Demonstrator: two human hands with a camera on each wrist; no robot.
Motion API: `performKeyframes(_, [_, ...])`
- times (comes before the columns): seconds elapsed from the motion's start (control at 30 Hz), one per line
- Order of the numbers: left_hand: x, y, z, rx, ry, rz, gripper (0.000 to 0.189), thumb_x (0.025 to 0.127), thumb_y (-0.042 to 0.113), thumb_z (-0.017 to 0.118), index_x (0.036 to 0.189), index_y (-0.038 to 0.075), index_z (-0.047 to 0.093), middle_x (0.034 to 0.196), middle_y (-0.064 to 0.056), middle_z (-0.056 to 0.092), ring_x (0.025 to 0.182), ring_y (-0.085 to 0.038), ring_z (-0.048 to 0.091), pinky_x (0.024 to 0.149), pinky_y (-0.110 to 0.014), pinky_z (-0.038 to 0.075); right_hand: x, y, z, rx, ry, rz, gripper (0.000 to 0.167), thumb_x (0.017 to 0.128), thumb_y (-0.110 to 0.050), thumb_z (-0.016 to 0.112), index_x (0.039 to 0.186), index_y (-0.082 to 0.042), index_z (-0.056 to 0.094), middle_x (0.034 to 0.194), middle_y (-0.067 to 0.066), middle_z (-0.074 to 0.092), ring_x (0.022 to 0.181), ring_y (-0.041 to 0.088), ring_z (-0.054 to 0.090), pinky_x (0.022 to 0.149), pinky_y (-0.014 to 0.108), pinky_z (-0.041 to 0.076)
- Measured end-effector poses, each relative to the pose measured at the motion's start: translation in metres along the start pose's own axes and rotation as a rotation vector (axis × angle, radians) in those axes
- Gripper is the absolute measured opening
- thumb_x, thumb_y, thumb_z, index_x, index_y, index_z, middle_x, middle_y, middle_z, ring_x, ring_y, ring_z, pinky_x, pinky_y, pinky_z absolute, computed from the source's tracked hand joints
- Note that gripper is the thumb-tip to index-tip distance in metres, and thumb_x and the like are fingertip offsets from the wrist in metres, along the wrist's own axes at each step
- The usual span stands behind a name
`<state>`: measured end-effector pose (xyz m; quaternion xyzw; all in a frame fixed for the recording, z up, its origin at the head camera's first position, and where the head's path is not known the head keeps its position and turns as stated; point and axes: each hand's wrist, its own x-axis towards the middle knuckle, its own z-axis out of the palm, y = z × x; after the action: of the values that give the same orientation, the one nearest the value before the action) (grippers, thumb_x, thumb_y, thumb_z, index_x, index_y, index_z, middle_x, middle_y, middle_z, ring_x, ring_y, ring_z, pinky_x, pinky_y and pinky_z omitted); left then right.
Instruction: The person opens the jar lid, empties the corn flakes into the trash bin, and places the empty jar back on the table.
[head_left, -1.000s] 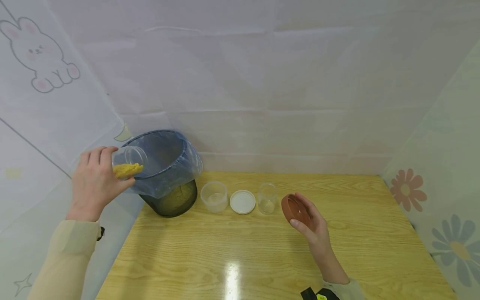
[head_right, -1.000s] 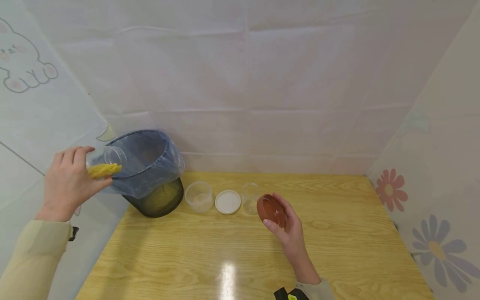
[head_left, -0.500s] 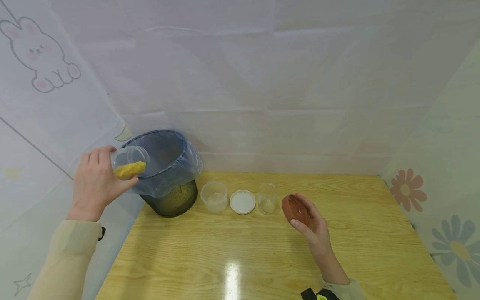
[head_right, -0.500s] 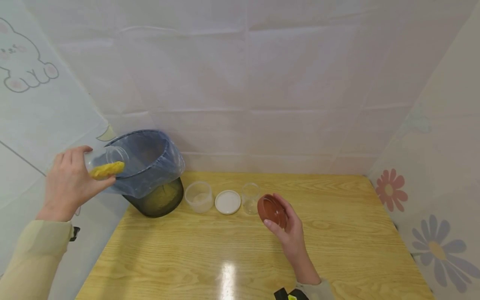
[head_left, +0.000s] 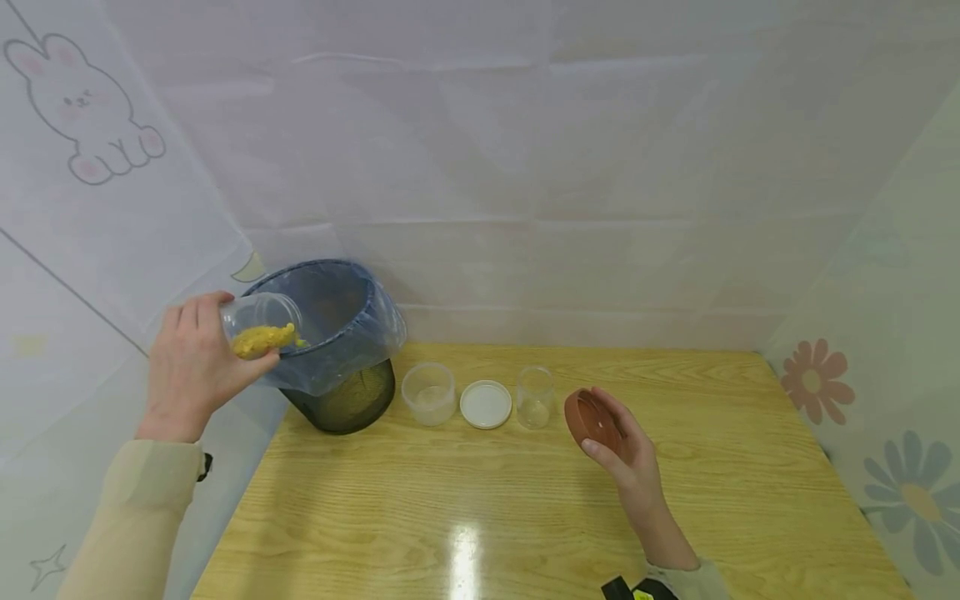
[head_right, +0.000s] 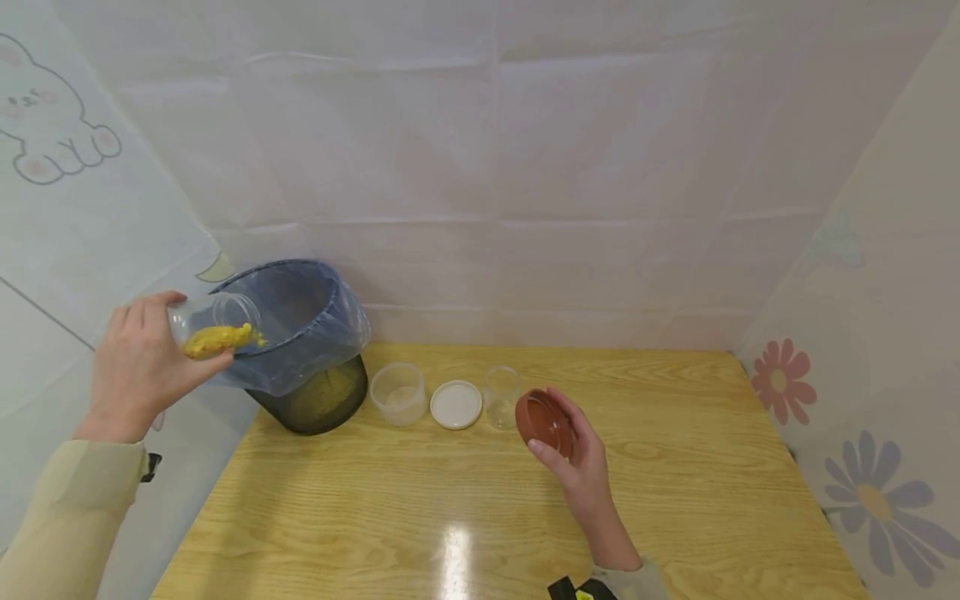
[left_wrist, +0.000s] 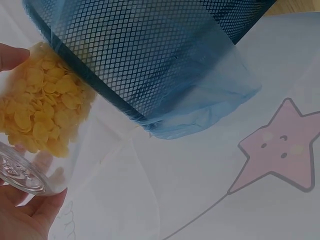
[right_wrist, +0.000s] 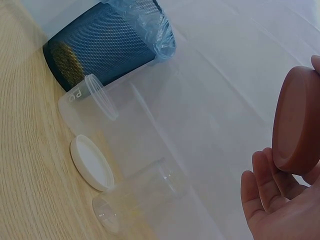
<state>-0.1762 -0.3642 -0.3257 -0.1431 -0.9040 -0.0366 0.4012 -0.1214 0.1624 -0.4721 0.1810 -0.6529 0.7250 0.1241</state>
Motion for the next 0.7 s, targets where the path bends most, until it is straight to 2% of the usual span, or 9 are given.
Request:
performKeyframes(0.2, [0.0004, 0.0014, -0.0002, 0.001, 0.012, -0.010, 0.084, 0.062, 0.045, 0.075, 0.117, -0.017, 0.057, 0.105, -0.032, 0.061, 0.085, -0.052, 0.051, 0.071, -0.060, 0.047, -0.0001, -0.0005, 0.0002, 0.010, 0.000, 0.003, 0.062, 0.091, 0.012, 0.057, 0.151, 0.005, 0.041, 0.145, 0.018, 0.050, 0.129, 0.020, 0.052, 0.099, 0.023, 0.047])
performKeyframes(0.53, [0.0009, 0.0022, 0.0002, -0.003, 0.022, -0.006, 0.089, 0.066, 0.052, 0.070, 0.120, -0.017, 0.056, 0.106, -0.033, 0.060, 0.087, -0.053, 0.053, 0.074, -0.061, 0.048, -0.0003, -0.0009, 0.0008, 0.022, 0.000, -0.002, 0.061, 0.092, 0.013, 0.056, 0.150, 0.006, 0.041, 0.145, 0.018, 0.050, 0.129, 0.020, 0.051, 0.100, 0.023, 0.047])
performKeyframes(0.7, [0.0012, 0.0033, 0.0010, -0.004, 0.038, -0.009, 0.090, 0.067, 0.054, 0.068, 0.122, -0.017, 0.055, 0.101, -0.035, 0.060, 0.085, -0.053, 0.053, 0.073, -0.061, 0.047, -0.0007, -0.0008, 0.0005, 0.019, -0.002, -0.004, 0.061, 0.092, 0.013, 0.056, 0.150, 0.006, 0.041, 0.145, 0.018, 0.050, 0.129, 0.020, 0.052, 0.099, 0.023, 0.047])
